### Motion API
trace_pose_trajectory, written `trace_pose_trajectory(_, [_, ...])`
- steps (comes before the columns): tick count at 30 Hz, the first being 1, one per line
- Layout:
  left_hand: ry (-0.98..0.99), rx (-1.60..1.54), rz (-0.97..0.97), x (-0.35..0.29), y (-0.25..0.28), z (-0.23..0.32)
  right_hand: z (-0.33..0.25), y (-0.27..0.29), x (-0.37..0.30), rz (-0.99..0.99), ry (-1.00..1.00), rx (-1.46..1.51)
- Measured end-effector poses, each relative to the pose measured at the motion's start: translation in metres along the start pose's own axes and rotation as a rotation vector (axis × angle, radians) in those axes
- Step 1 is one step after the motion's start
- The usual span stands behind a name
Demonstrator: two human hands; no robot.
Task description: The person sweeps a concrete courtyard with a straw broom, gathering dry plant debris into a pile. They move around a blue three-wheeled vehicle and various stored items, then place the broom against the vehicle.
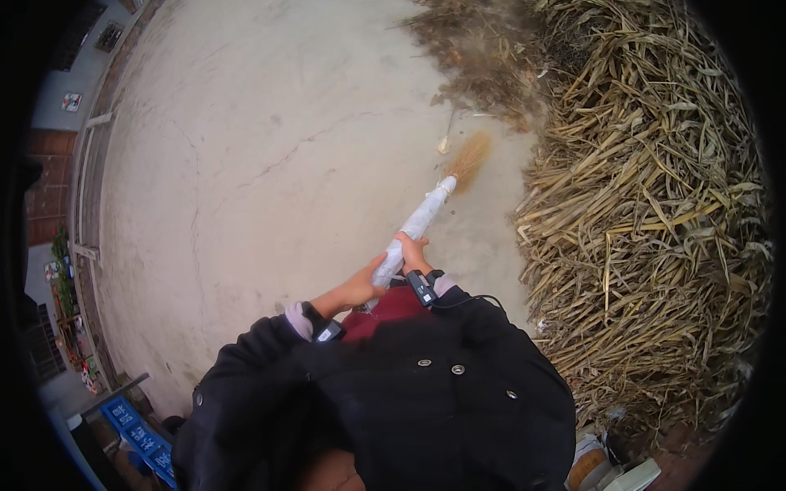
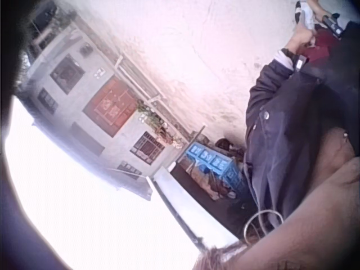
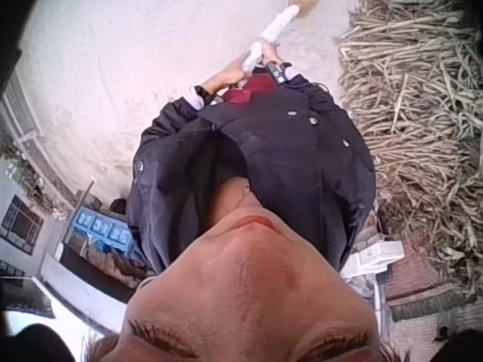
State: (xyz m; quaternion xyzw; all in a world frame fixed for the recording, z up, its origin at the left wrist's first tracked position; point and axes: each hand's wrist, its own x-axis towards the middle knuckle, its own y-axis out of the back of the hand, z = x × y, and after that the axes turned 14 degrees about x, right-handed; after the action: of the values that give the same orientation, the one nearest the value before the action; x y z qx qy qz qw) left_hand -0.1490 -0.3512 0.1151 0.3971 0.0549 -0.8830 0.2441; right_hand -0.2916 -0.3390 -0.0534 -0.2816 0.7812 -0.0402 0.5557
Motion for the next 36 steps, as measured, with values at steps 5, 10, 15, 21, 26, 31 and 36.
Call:
trace_pose_trajectory(5, [0.135, -0.401, 0.236, -0.111, -0.051, -0.073, 0.122, 0.020, -0.053, -0.118, -0.230, -0.329])
trace_pose_trajectory(10, [0.293, -0.519, 0.505, -0.180, -0.112, -0.102, 0.192, 0.037, -0.121, -0.341, -0.579, -0.568])
trace_pose_trajectory(15, [0.410, -0.858, 0.645, -0.167, -0.145, -0.108, 0.224, 0.057, -0.120, -0.455, -0.783, -0.976])
trace_pose_trajectory(21, [0.336, -0.930, 0.522, -0.049, -0.159, -0.068, 0.118, 0.096, -0.036, -0.447, -0.690, -0.951])
trace_pose_trajectory(26, [0.090, -0.575, 0.105, 0.087, -0.144, 0.038, -0.095, 0.112, 0.037, -0.203, -0.556, -0.555])
trace_pose_trajectory(31, [-0.041, -0.510, -0.075, 0.124, -0.098, 0.113, -0.190, 0.075, 0.045, -0.061, -0.180, -0.401])
trace_pose_trajectory(36, [-0.027, -0.407, 0.059, 0.082, -0.067, 0.140, -0.185, 0.026, 0.025, -0.080, -0.116, -0.328])
